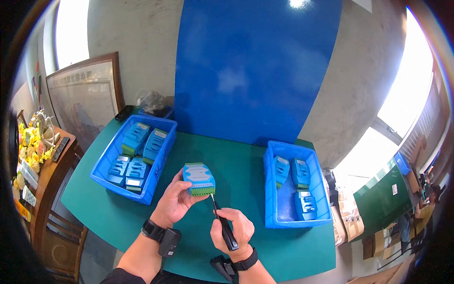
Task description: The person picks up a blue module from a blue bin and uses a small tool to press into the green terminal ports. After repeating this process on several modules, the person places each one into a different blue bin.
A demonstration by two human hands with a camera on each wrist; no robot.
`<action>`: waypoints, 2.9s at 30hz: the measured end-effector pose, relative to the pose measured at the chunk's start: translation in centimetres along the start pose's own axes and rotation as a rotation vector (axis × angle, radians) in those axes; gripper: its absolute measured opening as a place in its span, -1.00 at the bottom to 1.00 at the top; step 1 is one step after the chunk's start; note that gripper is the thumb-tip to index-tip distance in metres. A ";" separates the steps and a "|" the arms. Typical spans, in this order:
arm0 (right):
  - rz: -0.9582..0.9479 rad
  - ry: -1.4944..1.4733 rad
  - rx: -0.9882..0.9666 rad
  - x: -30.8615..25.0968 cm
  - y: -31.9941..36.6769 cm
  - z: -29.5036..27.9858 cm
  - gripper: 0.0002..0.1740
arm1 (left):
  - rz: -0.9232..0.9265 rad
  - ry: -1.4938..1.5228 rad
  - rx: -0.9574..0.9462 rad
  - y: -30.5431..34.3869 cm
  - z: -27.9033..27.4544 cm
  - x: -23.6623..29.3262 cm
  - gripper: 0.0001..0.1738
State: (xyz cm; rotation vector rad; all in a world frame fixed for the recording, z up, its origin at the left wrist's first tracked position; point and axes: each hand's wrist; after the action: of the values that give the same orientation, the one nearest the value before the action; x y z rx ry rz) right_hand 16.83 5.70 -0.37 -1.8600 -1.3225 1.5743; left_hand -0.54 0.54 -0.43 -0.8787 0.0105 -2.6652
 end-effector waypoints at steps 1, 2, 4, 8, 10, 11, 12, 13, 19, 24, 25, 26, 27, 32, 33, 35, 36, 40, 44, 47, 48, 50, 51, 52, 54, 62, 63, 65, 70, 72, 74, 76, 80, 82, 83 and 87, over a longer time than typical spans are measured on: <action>-0.010 -0.001 -0.003 0.0 0.0 0.0 -0.79 | 0.002 -0.002 0.000 0.0 0.0 0.0 -0.17; -0.014 -0.004 -0.024 0.0 0.0 0.1 -0.79 | 0.009 -0.017 0.016 0.0 0.1 0.0 -0.21; -0.019 -0.007 -0.063 -0.1 0.0 0.1 -0.78 | 0.016 -0.048 0.047 0.2 0.4 0.0 -0.29; -0.050 -0.040 -0.088 -0.4 0.1 0.5 -0.76 | -0.005 -0.058 0.037 0.3 0.1 -0.1 -0.17; -0.078 -0.040 -0.107 -0.5 0.2 0.7 -0.76 | -0.010 -0.058 0.016 0.4 0.5 0.0 -0.06; -0.093 -0.040 -0.116 -0.6 0.2 0.8 -0.76 | -0.010 -0.066 0.020 0.3 0.4 0.0 -0.04; -0.088 -0.033 -0.131 -0.9 0.1 0.8 -0.76 | -0.011 -0.073 0.025 0.3 0.2 -0.1 -0.02; -0.088 -0.036 -0.124 -0.9 0.1 0.8 -0.76 | -0.013 -0.080 0.030 0.3 0.0 -0.1 0.00; -0.088 -0.030 -0.082 -0.5 0.2 0.4 -0.78 | 0.040 -0.111 0.018 0.4 0.7 0.3 0.07; -0.013 -0.082 -0.031 -0.6 0.3 0.2 -0.82 | 0.070 -0.159 0.029 0.4 0.8 0.4 0.13; -0.002 -0.082 -0.039 -0.5 0.3 0.3 -0.82 | 0.073 -0.170 0.034 0.5 0.9 0.5 0.15; -0.004 -0.061 -0.056 -0.6 0.2 0.5 -0.83 | 0.082 -0.182 0.037 0.5 1.0 0.4 0.15; -0.004 -0.052 -0.080 -0.7 0.0 0.5 -0.83 | 0.090 -0.194 0.041 0.5 1.1 0.4 0.16; -0.011 0.021 -0.058 -0.5 -0.1 0.3 -0.87 | 0.114 -0.236 0.015 0.4 1.0 0.2 0.19; -0.004 0.027 -0.041 -0.3 0.0 0.2 -0.87 | 0.115 -0.245 0.010 0.4 0.9 0.2 0.20; 0.054 0.008 0.009 0.0 0.1 0.1 -0.89 | 0.116 -0.252 0.010 0.5 1.0 0.4 0.21; 0.082 -0.001 0.036 0.2 0.0 0.0 -0.90 | 0.116 -0.250 0.013 0.5 1.2 0.6 0.21; 0.136 0.026 0.031 0.1 -0.1 -0.3 -0.93 | 0.150 -0.296 -0.007 0.4 1.0 0.3 0.23; 0.136 0.065 0.122 0.7 0.0 -0.4 -0.96 | 0.180 -0.314 -0.049 0.3 0.9 0.2 0.23; 0.270 0.002 0.182 0.8 -0.1 -0.6 -0.97 | 0.171 -0.322 -0.049 0.4 1.2 0.7 0.23; 0.269 0.008 0.168 0.8 -0.3 -0.6 -0.97 | 0.167 -0.322 -0.056 0.4 1.3 0.7 0.23; 0.282 -0.009 0.135 0.8 -0.1 -0.7 -0.94 | 0.158 -0.346 -0.073 0.4 1.2 0.7 0.22; 0.260 -0.049 0.184 0.5 -0.2 -0.7 -0.91 | 0.154 -0.369 -0.084 0.4 1.0 0.5 0.21; 0.237 -0.087 0.232 0.3 -0.3 -0.7 -0.87 | 0.150 -0.391 -0.095 0.4 0.9 0.4 0.20; 0.188 -0.132 0.271 0.3 -0.3 -0.8 -0.73 | 0.072 -0.396 -0.141 0.5 0.8 0.5 0.18; -0.037 0.167 0.157 -0.3 -1.2 -1.1 -0.71 | -0.113 -0.541 -0.223 0.9 1.8 -0.1 0.17; -0.034 0.166 0.173 -0.4 -1.1 -1.2 -0.72 | -0.109 -0.554 -0.221 1.0 1.9 -0.2 0.16; -0.007 0.164 0.191 -0.4 -1.0 -1.2 -0.75 | -0.096 -0.579 -0.235 1.0 1.9 -0.2 0.14; 0.033 0.164 0.185 -0.3 -1.1 -1.0 -0.76 | -0.104 -0.619 -0.252 1.2 2.1 -0.3 0.09; 0.006 0.137 0.182 -0.3 -1.0 -1.0 -0.75 | -0.109 -0.631 -0.277 1.1 1.9 -0.5 0.08; -0.055 0.123 0.174 -0.3 -1.0 -0.9 -0.73 | -0.107 -0.634 -0.296 1.2 1.8 -0.6 0.08; -0.052 0.114 0.134 -0.5 -1.3 -0.7 -0.73 | -0.100 -0.629 -0.311 1.2 1.9 -0.8 0.08; -0.063 0.098 0.110 -0.8 -1.3 -0.9 -0.73 | -0.123 -0.620 -0.282 1.3 2.4 -0.5 0.09; -0.072 0.086 0.115 -0.8 -1.4 -0.9 -0.72 | -0.116 -0.624 -0.292 1.3 2.2 -0.4 0.11; -0.070 0.082 0.112 -0.7 -1.5 -0.9 -0.72 | -0.108 -0.614 -0.290 1.3 2.2 -0.4 0.11; -0.021 0.110 0.151 -0.5 -1.3 -0.8 -0.71 | -0.063 -0.514 -0.227 1.1 1.6 -0.7 0.11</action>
State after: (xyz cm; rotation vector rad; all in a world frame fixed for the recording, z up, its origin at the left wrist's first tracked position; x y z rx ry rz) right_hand 17.00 6.18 1.13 -1.8072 -1.1395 1.4953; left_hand 1.32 -0.15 0.32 -1.6369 0.1671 -2.4445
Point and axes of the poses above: each hand's wrist, its own y-axis away from the middle knuckle, its own z-axis out of the palm, x = y × z, and after that the axes turned 5 degrees about -x, right-handed
